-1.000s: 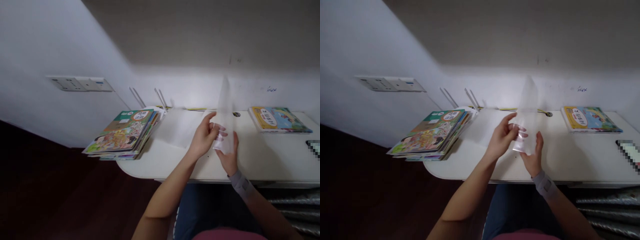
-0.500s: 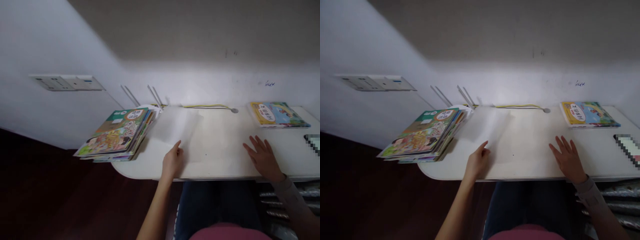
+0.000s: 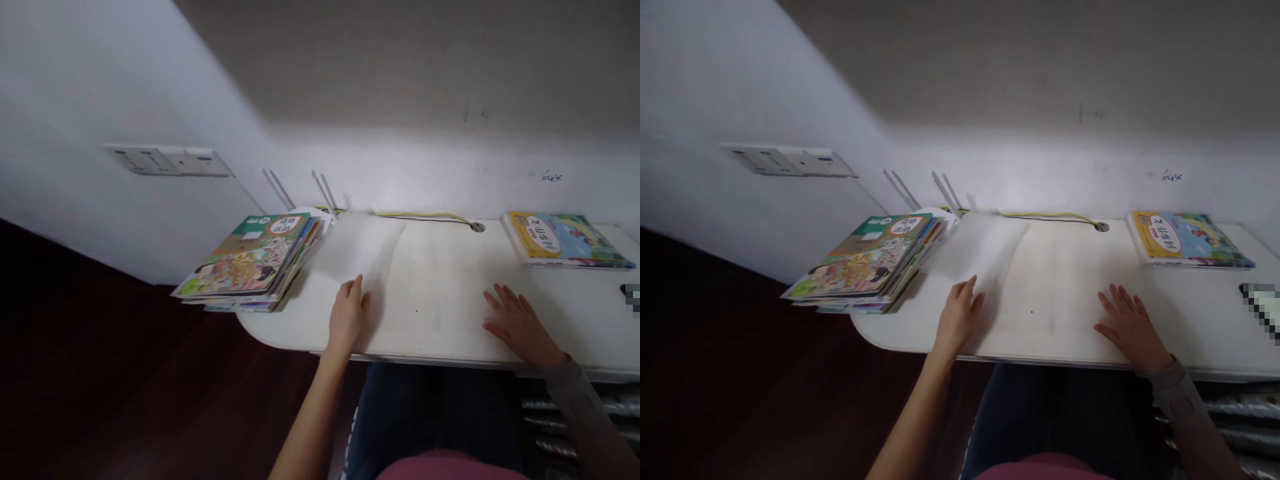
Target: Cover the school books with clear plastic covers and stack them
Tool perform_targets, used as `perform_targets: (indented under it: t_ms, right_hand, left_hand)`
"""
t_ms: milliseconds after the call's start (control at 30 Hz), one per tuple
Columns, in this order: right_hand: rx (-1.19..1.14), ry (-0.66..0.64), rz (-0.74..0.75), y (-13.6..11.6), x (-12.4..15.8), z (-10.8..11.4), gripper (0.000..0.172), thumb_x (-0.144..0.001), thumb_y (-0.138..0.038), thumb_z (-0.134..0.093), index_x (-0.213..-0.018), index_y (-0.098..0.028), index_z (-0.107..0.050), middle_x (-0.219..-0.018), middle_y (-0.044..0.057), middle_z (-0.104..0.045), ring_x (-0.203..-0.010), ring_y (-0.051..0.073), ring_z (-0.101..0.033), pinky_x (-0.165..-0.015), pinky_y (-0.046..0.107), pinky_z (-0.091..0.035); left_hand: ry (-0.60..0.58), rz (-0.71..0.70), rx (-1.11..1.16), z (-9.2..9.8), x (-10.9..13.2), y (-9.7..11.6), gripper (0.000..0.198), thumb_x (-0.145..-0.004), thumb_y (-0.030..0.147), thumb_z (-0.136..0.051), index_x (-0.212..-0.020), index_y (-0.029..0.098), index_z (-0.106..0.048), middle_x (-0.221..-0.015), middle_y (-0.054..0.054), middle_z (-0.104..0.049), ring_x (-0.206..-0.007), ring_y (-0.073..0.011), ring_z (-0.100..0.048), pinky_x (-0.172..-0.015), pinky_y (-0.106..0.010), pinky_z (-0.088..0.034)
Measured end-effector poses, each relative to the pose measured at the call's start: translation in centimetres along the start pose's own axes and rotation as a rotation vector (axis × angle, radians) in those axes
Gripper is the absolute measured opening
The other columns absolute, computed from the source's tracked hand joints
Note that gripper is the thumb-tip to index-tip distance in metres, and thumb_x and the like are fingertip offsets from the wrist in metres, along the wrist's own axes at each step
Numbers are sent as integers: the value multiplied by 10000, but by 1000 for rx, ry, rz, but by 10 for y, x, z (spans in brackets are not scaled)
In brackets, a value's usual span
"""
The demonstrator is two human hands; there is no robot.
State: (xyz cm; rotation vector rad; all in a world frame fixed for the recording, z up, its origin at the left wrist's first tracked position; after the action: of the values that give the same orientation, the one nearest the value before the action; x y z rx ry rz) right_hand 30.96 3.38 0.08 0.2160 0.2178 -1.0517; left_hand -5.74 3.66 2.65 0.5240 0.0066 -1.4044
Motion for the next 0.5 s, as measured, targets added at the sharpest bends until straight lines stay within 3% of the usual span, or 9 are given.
perform_targets:
  t_ms: [133, 267, 400, 500]
  right_hand:
    - [-59, 30, 70, -26, -16, 5, 538, -913, -492, -359, -1380, -227, -399, -1460, 145, -340, -1344, 301, -294, -1022, 519, -294]
    - [-136, 36, 137, -51, -20, -3, 546, -910, -496, -369, -1372, -208, -410, -1441, 138, -375, -1335, 284, -316, -1033, 501, -290]
    - [-142, 33, 158, -60, -16, -17, 565, -910, -519, -346, -1350, -176, -434, -1412, 161, -413, -1312, 288, -357, -1005, 500, -329]
    - [-116, 43, 166, -60, -13, -24, 558, -904, -538, -347, -1314, -182, -477, -1392, 169, -438, -1292, 297, -386, -989, 496, -344]
  left_hand:
    - [194, -5, -143, 43, -29, -24, 414, -893, 244, -363, -1270, 114, -473, -1302, -193, -484, -1224, -284, -433, -995, -433, -370]
    - [179, 213, -380, 73, -61, -70, 465, -888, 237, -327, -1297, 35, -416, -1380, -253, -393, -1317, -367, -295, -1002, -514, -310]
    - [5, 353, -450, 72, -74, -110, 513, -868, 294, -359, -1227, -66, -432, -1264, -346, -456, -1216, -418, -405, -931, -514, -351]
    - [-31, 329, -439, 67, -71, -118, 501, -856, 267, -368, -1221, -69, -433, -1220, -347, -489, -1170, -401, -452, -932, -499, -346]
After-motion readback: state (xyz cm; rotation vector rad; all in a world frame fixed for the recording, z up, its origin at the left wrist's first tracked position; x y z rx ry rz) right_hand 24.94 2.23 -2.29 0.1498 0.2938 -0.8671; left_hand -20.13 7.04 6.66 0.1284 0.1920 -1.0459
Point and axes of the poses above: each hand's wrist, its own x-axis away from the middle knuckle, its own z-axis out of the back of the hand, y = z × x, the point moved 3 cm from there along -x, towards the middle knuckle
